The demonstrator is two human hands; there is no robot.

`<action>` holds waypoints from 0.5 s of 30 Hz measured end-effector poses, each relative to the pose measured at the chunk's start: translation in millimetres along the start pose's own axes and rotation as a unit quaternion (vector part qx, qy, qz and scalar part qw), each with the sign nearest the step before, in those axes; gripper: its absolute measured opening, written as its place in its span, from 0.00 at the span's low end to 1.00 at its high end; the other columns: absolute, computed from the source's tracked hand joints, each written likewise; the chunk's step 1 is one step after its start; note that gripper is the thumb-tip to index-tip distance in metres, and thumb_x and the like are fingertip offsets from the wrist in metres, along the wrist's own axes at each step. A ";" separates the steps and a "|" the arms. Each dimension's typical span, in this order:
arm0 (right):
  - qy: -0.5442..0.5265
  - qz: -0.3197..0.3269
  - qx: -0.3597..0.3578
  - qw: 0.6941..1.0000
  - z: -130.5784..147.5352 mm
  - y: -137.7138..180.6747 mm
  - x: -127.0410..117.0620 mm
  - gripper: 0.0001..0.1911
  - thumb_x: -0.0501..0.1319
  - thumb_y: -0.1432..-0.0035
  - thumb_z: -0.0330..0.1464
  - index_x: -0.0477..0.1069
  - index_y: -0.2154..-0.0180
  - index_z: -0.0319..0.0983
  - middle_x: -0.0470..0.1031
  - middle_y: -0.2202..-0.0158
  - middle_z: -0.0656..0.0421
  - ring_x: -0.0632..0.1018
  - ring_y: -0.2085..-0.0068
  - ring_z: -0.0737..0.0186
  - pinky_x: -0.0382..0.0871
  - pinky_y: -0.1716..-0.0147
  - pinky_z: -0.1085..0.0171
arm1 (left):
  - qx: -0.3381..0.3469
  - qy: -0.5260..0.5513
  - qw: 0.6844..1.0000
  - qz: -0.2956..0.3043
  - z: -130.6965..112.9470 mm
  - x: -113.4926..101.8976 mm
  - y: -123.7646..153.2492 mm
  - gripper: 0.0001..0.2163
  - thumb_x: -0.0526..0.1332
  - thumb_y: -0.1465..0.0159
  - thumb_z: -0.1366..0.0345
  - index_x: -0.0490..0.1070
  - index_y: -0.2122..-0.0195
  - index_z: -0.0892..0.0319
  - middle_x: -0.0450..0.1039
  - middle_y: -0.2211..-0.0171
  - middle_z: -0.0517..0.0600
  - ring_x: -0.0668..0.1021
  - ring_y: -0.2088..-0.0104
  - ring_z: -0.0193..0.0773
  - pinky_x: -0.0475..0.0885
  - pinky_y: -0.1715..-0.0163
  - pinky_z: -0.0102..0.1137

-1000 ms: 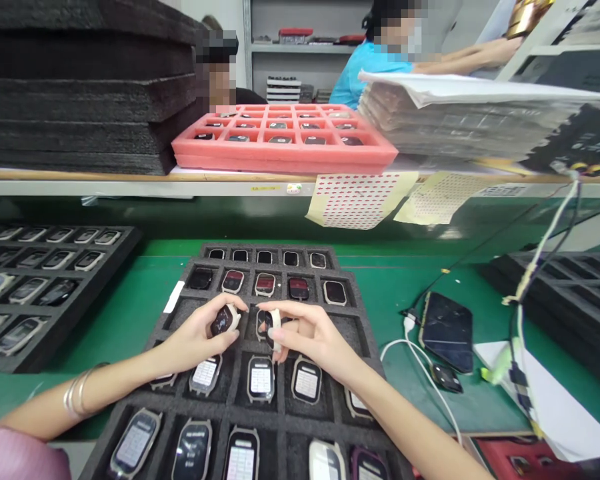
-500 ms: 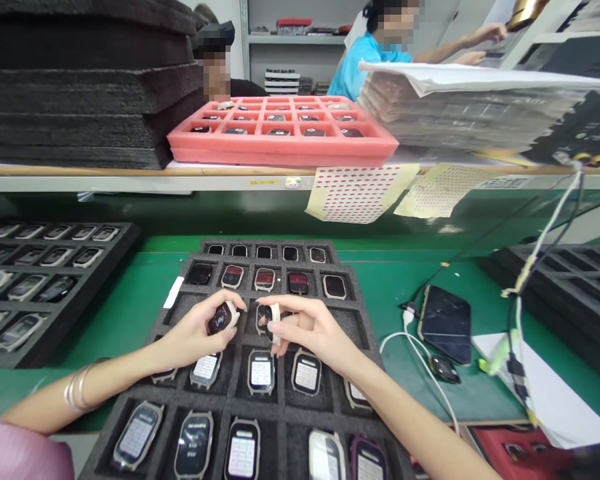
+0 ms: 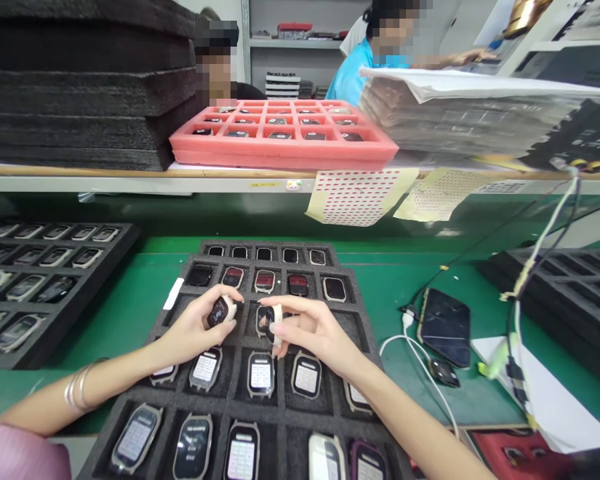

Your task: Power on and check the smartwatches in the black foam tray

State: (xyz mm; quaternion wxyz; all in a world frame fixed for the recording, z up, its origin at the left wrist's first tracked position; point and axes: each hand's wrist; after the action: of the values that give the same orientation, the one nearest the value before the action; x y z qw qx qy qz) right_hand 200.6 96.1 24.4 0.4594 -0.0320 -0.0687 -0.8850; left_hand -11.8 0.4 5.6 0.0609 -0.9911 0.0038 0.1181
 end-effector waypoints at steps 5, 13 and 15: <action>-0.003 -0.002 -0.003 1.000 -1.0 0.8 -1.7 0.18 0.66 0.43 0.32 0.73 0.50 0.37 0.79 0.69 0.56 0.79 0.75 0.65 0.75 0.72 0.66 | 0.009 0.000 1.000 -0.013 -2.4 -1.7 0.4 0.14 0.57 0.43 0.76 0.64 0.56 0.57 0.64 0.67 0.44 0.68 0.69 0.33 0.63 0.68 0.26; -0.041 0.007 0.027 0.999 -2.5 0.3 1.4 0.22 0.65 0.42 0.33 0.69 0.46 0.35 0.78 0.62 0.51 0.79 0.74 0.63 0.75 0.72 0.64 | -0.043 0.068 0.997 0.014 7.0 2.2 0.4 0.18 0.60 0.40 0.71 0.61 0.49 0.54 0.63 0.63 0.46 0.68 0.71 0.31 0.67 0.75 0.25; -0.071 0.015 0.042 0.996 -1.5 -1.0 2.6 0.25 0.63 0.41 0.33 0.66 0.43 0.36 0.77 0.59 0.50 0.80 0.70 0.61 0.74 0.71 0.64 | -0.064 0.148 0.985 0.052 8.7 4.6 -1.2 0.23 0.62 0.41 0.69 0.58 0.45 0.53 0.64 0.60 0.48 0.71 0.69 0.33 0.70 0.75 0.27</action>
State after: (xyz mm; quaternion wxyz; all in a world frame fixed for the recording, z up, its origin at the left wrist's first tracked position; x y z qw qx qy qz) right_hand 198.3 94.4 23.1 0.4675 -0.0766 -0.1382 -0.8698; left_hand -9.4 2.8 -3.7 -0.0105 -0.9980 0.0565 -0.0272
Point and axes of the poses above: each hand's wrist, its own y-axis away from the middle knuckle, its own x-axis out of the palm, z = x × y
